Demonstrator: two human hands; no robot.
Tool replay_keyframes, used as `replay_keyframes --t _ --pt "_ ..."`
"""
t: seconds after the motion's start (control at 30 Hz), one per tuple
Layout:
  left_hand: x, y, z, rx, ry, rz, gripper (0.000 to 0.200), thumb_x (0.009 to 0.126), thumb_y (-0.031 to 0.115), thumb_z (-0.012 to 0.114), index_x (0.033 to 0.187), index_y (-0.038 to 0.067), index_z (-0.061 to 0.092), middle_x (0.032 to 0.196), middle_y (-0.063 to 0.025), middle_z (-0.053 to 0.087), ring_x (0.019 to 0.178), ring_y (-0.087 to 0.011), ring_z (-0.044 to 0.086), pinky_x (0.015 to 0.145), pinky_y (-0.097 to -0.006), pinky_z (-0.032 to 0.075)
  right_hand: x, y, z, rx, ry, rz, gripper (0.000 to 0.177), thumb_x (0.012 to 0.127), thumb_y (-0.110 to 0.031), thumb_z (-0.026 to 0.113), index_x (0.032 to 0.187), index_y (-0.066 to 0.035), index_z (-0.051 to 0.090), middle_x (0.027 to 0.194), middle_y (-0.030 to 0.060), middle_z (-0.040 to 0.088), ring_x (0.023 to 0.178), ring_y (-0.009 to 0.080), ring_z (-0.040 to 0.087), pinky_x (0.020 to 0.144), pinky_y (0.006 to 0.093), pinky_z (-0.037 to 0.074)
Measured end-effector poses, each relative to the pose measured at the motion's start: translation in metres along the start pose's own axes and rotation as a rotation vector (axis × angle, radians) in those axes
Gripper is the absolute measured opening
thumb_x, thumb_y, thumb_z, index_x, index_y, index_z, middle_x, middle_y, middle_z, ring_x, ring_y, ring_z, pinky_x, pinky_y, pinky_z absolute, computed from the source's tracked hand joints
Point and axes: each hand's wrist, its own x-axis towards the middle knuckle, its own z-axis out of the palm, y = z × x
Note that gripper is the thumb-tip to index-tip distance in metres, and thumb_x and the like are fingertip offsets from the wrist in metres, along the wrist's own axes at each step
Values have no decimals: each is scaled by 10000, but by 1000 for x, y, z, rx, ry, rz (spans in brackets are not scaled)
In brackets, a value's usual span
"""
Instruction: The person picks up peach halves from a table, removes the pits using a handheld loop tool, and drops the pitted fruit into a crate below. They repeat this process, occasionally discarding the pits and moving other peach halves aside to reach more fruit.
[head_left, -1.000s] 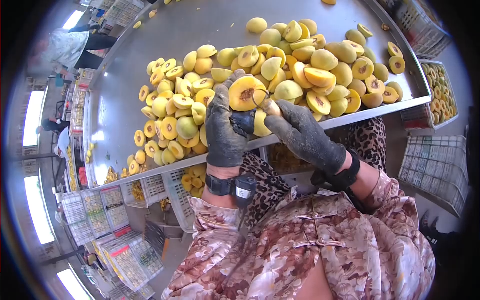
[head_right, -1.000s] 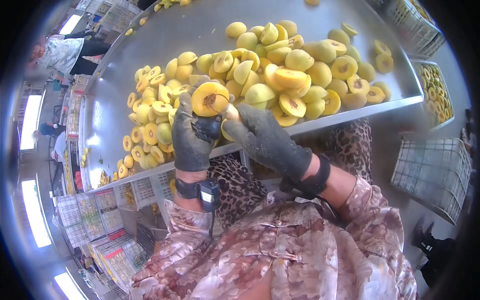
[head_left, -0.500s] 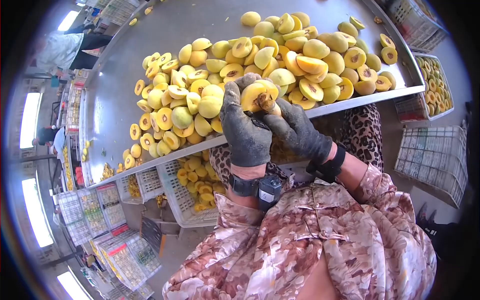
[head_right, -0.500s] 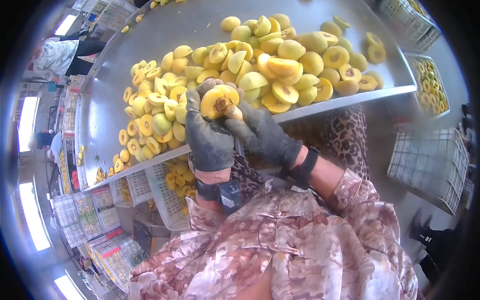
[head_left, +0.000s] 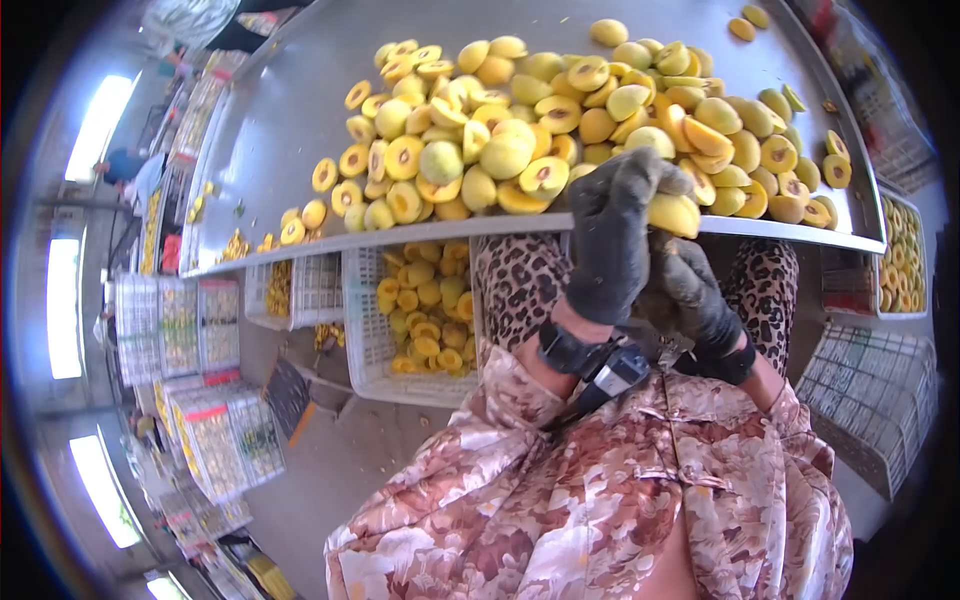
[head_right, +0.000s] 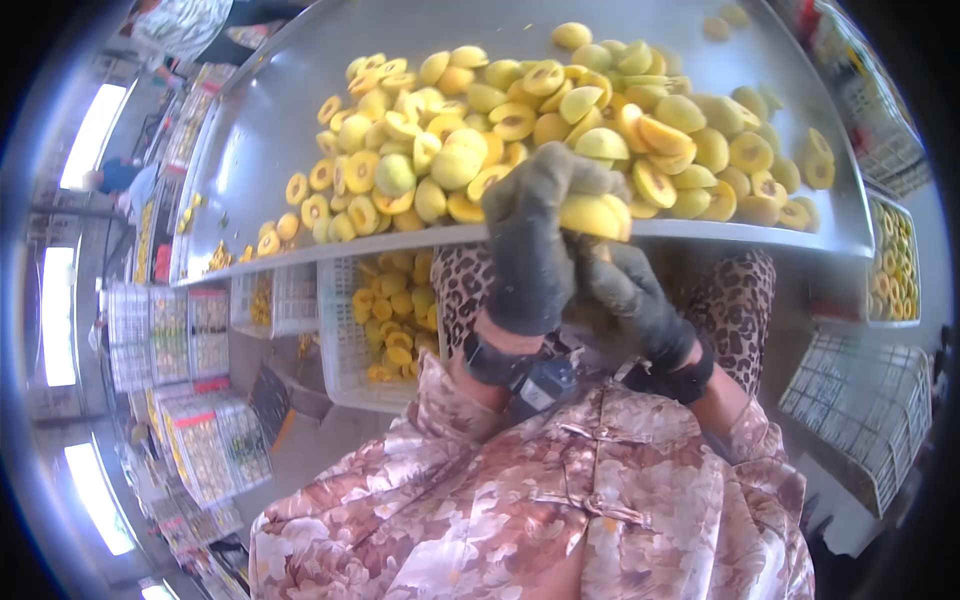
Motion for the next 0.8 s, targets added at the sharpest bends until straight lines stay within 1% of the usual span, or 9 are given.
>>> replay_keyframes --t 0.03,0.13,0.23,0.3,0.47,0.53,0.67,0.73,0.8 --pt "-5 0 3 -30 38 -59 397 1049 293 535 868 -18 700 821 -119 716 681 -202 677 655 -323 562 -11 7 -18 30 -34 87 376 1007 -440 660 1117 -82 626 851 -51 563 652 49 459 536 222 343" --pt "-8 8 1 266 -129 487 309 1023 247 643 838 6 703 797 -57 709 683 -172 649 709 -306 546 -22 -14 5 52 -92 185 361 1017 -407 662 1181 -96 579 816 -69 540 634 42 441 524 214 305" --pt "-8 25 -1 90 -192 197 399 1059 313 569 813 21 687 773 -68 697 665 -192 653 698 -308 543 -18 -18 25 -20 -155 141 363 1021 -355 658 1217 -57 592 875 -9 599 725 119 527 626 266 383" --pt "-8 46 -19 54 -278 -210 683 1123 484 316 770 0 644 759 -116 675 676 -213 622 678 -326 513 2 -11 31 -432 -294 -116 351 1023 -317 653 1208 -21 619 928 50 654 817 196 611 730 320 463" --pt "-10 62 -110 -87 181 -150 570 1092 544 423 838 57 576 737 -161 676 622 -253 654 606 -387 551 0 -40 18 -1098 -243 -88 307 980 -337 670 1021 -33 675 798 186 693 755 394 681 718 425 550" --pt "-3 74 -185 640 287 -53 489 1093 435 484 981 7 691 898 -159 723 802 -260 695 776 -369 571 -11 -33 -21 -1422 -112 24 291 951 -353 679 962 -62 676 750 202 676 708 431 653 672 467 541" --pt "70 73 -198 1520 -155 550 450 1073 353 528 1184 -31 735 1287 -179 684 1180 -245 650 961 -331 529 -29 -37 -78 -1623 -93 122 280 912 -364 694 924 -85 672 749 184 665 719 412 664 673 512 526" --pt "117 59 -126 1144 -175 207 387 1010 312 629 1216 -1 728 1487 -189 554 1339 -272 557 1062 -380 495 -18 -52 -74 -1454 -81 21 259 886 -352 719 906 -100 663 735 169 656 714 408 664 671 518 525" --pt "186 21 -88 1187 -355 371 441 930 274 751 1291 29 690 1522 -214 513 1383 -330 523 1109 -417 463 -19 -49 -82 -1389 -90 12 229 876 -321 738 905 -108 657 737 162 655 725 410 662 669 509 523"
